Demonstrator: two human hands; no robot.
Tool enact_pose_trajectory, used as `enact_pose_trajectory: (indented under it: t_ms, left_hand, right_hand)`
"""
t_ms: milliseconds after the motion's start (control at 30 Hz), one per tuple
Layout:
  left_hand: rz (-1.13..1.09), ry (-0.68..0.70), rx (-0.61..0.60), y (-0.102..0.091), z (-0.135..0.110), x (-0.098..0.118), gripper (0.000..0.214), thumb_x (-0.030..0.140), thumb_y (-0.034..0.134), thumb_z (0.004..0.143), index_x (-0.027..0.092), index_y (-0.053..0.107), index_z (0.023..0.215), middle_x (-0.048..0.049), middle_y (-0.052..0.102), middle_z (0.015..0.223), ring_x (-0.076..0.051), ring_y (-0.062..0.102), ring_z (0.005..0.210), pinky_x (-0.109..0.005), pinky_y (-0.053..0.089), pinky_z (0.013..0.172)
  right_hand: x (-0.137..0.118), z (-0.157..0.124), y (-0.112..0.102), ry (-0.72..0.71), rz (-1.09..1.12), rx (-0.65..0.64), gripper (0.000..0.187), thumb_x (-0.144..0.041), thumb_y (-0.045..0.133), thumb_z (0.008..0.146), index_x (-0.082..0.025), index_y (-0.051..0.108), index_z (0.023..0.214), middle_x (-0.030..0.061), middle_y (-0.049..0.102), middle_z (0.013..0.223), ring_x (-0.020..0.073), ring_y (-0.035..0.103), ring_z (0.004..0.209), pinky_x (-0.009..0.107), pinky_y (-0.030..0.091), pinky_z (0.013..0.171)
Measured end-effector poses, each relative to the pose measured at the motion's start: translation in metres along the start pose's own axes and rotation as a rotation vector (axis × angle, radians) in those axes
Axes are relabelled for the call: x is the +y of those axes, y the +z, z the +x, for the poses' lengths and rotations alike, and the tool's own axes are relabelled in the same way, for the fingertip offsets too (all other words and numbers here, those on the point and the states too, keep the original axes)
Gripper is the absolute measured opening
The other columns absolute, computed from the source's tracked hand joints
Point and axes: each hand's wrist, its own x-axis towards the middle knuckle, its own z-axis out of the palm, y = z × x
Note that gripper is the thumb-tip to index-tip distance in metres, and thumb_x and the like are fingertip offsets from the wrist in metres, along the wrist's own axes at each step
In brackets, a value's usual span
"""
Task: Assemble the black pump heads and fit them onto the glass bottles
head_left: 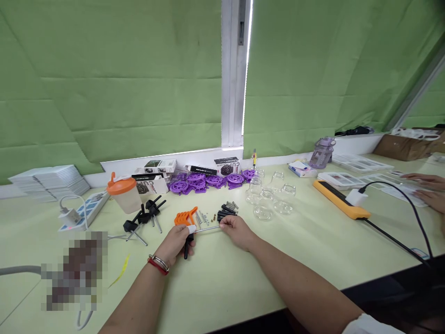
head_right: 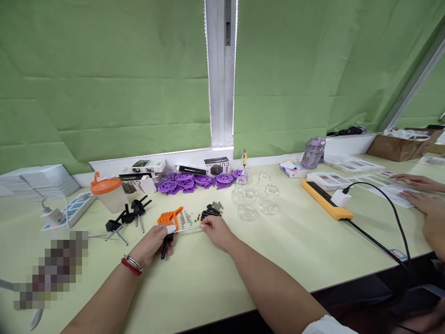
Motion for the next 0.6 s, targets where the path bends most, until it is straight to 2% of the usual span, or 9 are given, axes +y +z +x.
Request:
enact_pose_trajectory:
  t_ms: [333, 600]
  left_hand:
    - [0.015, -0.005, 0.003, 0.0006, -0.0011, 0.0013, 0.025, 0.044, 0.049, 0.078, 0.019, 0.043, 0.078, 0.0010, 0.058, 0.058, -0.013, 0.056, 0.040, -0.020, 0.026, 0.034]
    - [0.019, -0.011, 0.015, 0.0004, 0.0012, -0.0009, 0.023, 0.042, 0.048, 0.078, 0.020, 0.043, 0.079, 0.0011, 0.059, 0.058, -0.013, 0.056, 0.040, -0.021, 0.028, 0.035]
  right_hand:
    - [0.0054, -0.0003, 0.0003, -0.035, -0.121, -0.025, 0.021, -0.037, 0.048, 0.084, -0.019, 0.051, 0.072, -0.0048, 0.036, 0.060, 0.0100, 0.030, 0.055, 0.023, 0.027, 0.053]
    - [-0.0023, -0.0021, -0.0012, -0.075, -0.238, -0.043, 0.029, -0.038, 0.042, 0.088, -0.019, 0.044, 0.066, -0.0046, 0.036, 0.059, 0.0104, 0.033, 0.056, 0.023, 0.026, 0.052]
